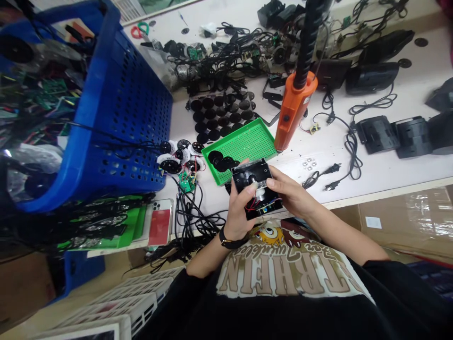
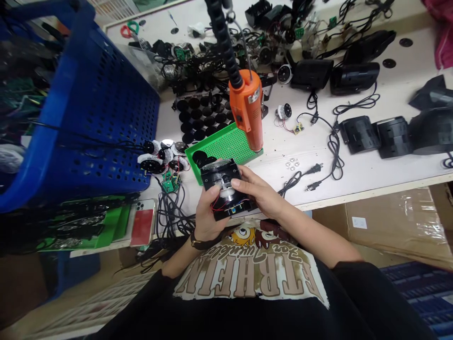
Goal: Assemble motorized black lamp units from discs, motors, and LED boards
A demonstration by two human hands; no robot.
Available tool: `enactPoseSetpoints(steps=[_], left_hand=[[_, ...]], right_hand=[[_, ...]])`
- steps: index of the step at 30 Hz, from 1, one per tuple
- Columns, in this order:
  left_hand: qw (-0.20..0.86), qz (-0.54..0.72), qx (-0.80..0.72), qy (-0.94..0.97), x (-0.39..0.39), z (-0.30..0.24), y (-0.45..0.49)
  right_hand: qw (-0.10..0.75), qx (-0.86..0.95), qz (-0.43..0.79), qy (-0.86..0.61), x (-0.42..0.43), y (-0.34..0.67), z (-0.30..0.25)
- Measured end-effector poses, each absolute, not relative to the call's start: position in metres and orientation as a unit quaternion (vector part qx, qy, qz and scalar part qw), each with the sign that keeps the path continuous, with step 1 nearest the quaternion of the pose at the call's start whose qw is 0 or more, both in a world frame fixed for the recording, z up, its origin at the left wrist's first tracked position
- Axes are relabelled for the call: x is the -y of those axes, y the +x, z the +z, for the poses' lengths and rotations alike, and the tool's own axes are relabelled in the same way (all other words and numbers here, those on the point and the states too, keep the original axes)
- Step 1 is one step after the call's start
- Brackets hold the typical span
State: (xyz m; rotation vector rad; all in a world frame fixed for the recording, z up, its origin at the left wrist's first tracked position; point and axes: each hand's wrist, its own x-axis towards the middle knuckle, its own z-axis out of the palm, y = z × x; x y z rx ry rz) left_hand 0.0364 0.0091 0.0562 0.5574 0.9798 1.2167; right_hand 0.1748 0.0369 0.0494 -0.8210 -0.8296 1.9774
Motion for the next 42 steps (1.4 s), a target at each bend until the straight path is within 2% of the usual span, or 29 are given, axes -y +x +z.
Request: enactPoseSetpoints(steps=[13,23,35,38,42], left_hand=[[0.682,0.553,-0.414,0.239,-0.003,0.058,0.039],[0.656,0.545,-0.416,0.315,-0.004,0.061,0.039],[0.708,0.534,-0.383,0.259,-0.008,0.061,0.037],[0.723,0.54,-0.37,0.221,-0.01,0.058,0.04],[0.739,0.529,-0.383,0.164,-0.016,0.057,0.044]], right_hand=[[0.413,0.398,0.743,-0.346,-0.029,0.179,0.041],[0.405,0.413,0.729,-0.365,-0.027,0.184,0.044],[0.418,0.398,0.734,-0.357,-0.029,0.182,0.039],[0.432,0.473,0.659,-0.394,-0.033,0.186,0.043],[0.505,0.631,0.382,-0.448,-0.033,0.194,0.051]])
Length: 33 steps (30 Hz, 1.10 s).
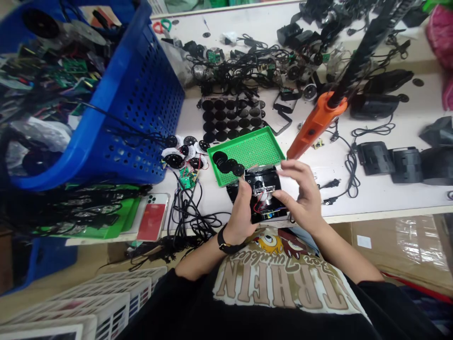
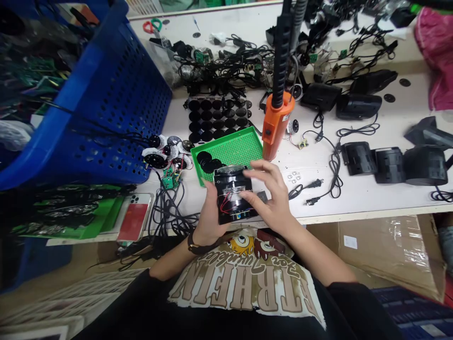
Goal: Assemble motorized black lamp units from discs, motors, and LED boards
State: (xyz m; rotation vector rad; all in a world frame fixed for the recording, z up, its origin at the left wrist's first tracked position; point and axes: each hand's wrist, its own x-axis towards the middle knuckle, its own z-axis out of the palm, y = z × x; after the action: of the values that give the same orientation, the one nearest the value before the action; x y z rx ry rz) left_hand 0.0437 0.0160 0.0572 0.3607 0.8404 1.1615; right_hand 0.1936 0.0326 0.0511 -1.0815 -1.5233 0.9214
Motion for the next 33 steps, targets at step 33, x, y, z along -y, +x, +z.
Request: enactPoseSetpoints(steps=[33], left_hand=[[0.712,0.517,-0.431,0.2,-0.011,0.052,0.038]], right_hand=[[0.449,0.773,0.251,-0.371,-0.034,0.194,0.059]])
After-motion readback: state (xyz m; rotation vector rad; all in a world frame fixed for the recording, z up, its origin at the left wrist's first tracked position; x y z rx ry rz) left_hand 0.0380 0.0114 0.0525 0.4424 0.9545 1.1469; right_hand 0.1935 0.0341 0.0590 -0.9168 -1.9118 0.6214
